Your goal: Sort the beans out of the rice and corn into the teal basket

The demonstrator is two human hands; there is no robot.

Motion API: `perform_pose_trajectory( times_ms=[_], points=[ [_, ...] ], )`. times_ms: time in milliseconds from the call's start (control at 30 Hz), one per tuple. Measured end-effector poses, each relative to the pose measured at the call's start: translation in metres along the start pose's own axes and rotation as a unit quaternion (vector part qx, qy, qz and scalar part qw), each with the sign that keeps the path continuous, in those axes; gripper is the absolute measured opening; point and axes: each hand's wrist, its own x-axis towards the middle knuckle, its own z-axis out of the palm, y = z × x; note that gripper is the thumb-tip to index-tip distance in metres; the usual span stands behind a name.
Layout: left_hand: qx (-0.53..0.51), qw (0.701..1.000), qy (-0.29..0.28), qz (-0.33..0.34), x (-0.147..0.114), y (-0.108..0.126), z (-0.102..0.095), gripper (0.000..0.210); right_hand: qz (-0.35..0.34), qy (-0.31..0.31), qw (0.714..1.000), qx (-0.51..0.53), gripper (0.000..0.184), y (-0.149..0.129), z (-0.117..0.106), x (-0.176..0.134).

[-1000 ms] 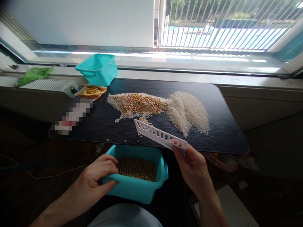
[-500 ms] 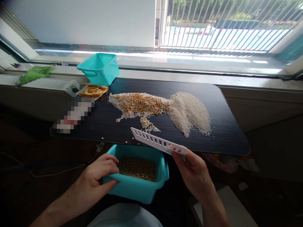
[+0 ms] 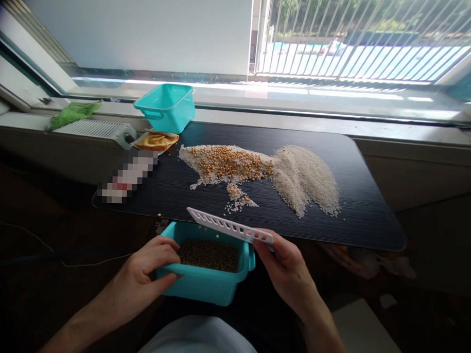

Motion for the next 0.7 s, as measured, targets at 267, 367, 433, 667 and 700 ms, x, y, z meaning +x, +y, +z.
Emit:
perform_pose_trajectory(
  times_ms=[267, 367, 433, 667, 700],
  points=[
    [0.01, 0.999, 0.018, -0.032, -0.015, -0.017, -0.019, 0.016, -0.014, -0.024, 0.999, 0.038, 0.022, -0.012, 0.034, 0.017],
    [0.053, 0.996, 0.054, -0.035, -0.026, -0.03, -0.032, 0.011, -0.024, -0.066, 0.996, 0.054, 0.023, -0.017, 0.065, 0.038],
    [0.083, 0.992, 0.081, -0.042, -0.032, -0.038, -0.04, 0.01, -0.043, -0.08, 0.995, 0.05, 0.023, -0.018, 0.084, 0.052],
    [0.119, 0.985, 0.118, -0.033, -0.044, -0.048, -0.05, 0.008, -0.063, -0.158, 0.985, 0.013, 0.021, -0.024, 0.087, 0.058],
    [0.113, 0.987, 0.113, -0.034, -0.044, -0.046, -0.049, 0.008, -0.064, -0.165, 0.984, 0.005, 0.021, -0.025, 0.077, 0.051]
  ],
)
